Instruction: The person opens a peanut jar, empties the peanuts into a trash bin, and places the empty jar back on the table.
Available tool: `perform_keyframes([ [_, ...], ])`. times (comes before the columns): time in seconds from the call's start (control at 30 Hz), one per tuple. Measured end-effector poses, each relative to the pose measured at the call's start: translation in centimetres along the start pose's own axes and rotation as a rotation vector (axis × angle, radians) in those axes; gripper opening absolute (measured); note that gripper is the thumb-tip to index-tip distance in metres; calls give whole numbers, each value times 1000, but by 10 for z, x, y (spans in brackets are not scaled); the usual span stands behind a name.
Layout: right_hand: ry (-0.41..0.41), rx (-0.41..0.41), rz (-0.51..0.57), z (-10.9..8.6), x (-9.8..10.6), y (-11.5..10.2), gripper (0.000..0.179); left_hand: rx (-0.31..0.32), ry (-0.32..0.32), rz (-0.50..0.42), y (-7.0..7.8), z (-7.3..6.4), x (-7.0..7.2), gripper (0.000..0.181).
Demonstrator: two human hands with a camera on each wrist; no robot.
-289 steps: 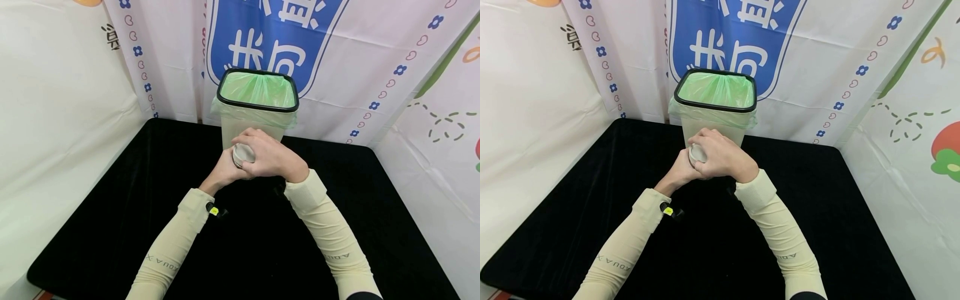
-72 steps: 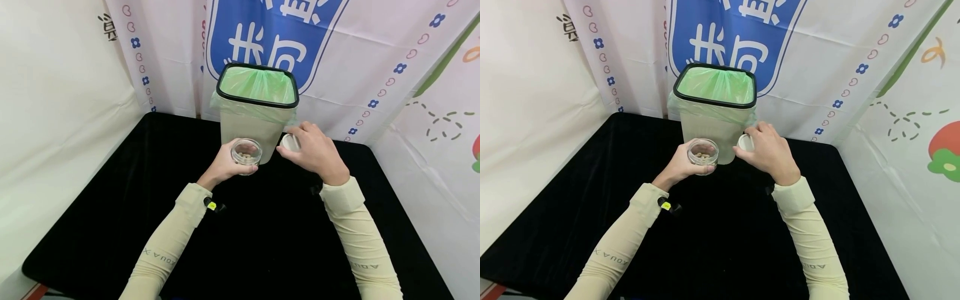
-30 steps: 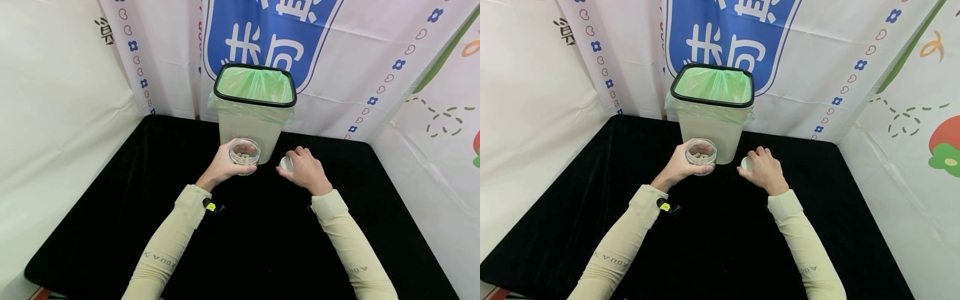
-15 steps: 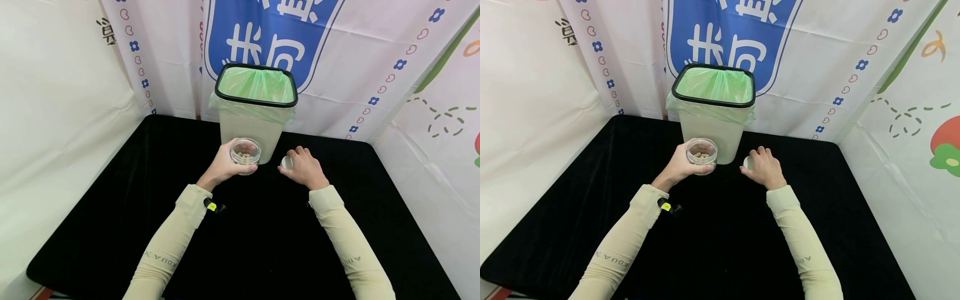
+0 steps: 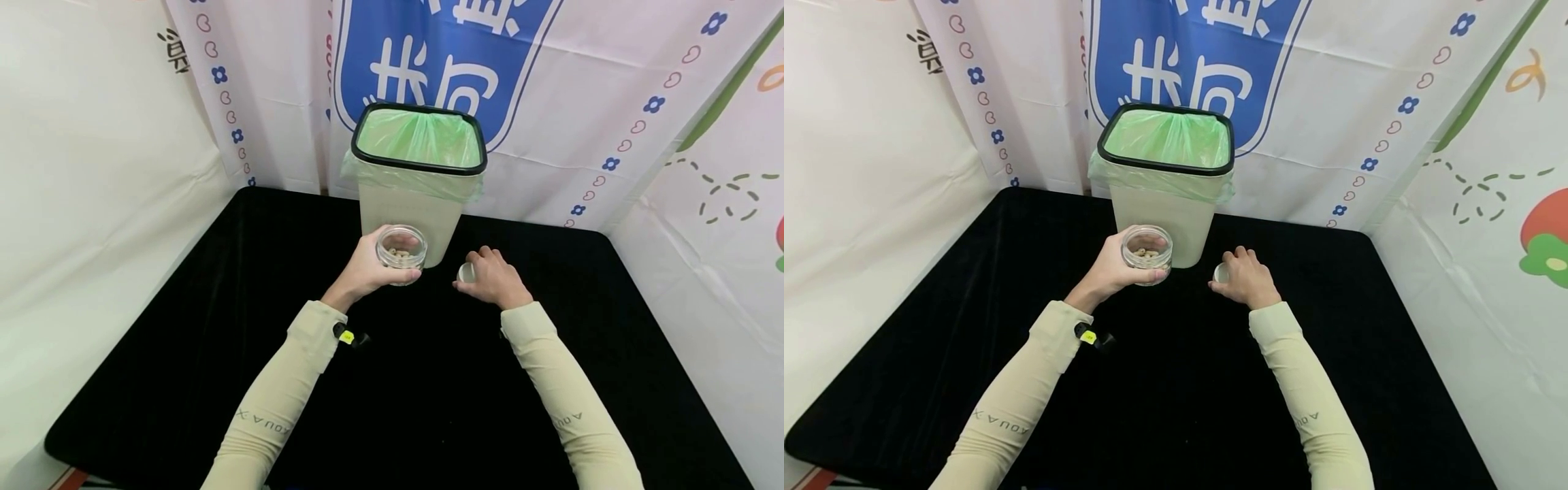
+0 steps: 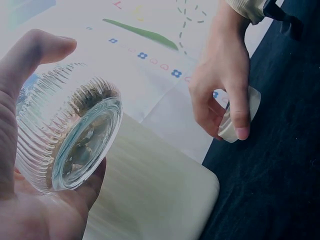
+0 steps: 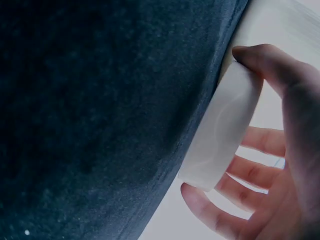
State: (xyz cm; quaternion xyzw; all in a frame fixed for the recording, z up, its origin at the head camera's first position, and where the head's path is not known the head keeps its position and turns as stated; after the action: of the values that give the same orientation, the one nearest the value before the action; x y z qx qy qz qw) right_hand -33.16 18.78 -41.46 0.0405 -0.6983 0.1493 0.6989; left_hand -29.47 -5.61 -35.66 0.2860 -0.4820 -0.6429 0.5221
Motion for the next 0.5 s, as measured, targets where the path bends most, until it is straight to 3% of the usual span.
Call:
perform_keyframes([
  [0.5,-76,-3,3,0,-10,-1,69,1,1,17,1,0,0,63],
])
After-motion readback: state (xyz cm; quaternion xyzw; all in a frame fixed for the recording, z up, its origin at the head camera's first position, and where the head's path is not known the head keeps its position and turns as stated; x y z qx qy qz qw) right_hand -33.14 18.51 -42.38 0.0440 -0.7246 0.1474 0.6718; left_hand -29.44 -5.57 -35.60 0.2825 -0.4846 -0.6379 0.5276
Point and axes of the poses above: each hand's wrist, its own z-axis towards the middle knuckle, its own x-axis out of the back of the hand, y = z × x, the point moved 8 cm from there along z, towards the middle knuckle, and after that the axes turned 1 degree about y, right-handed, at the moved point
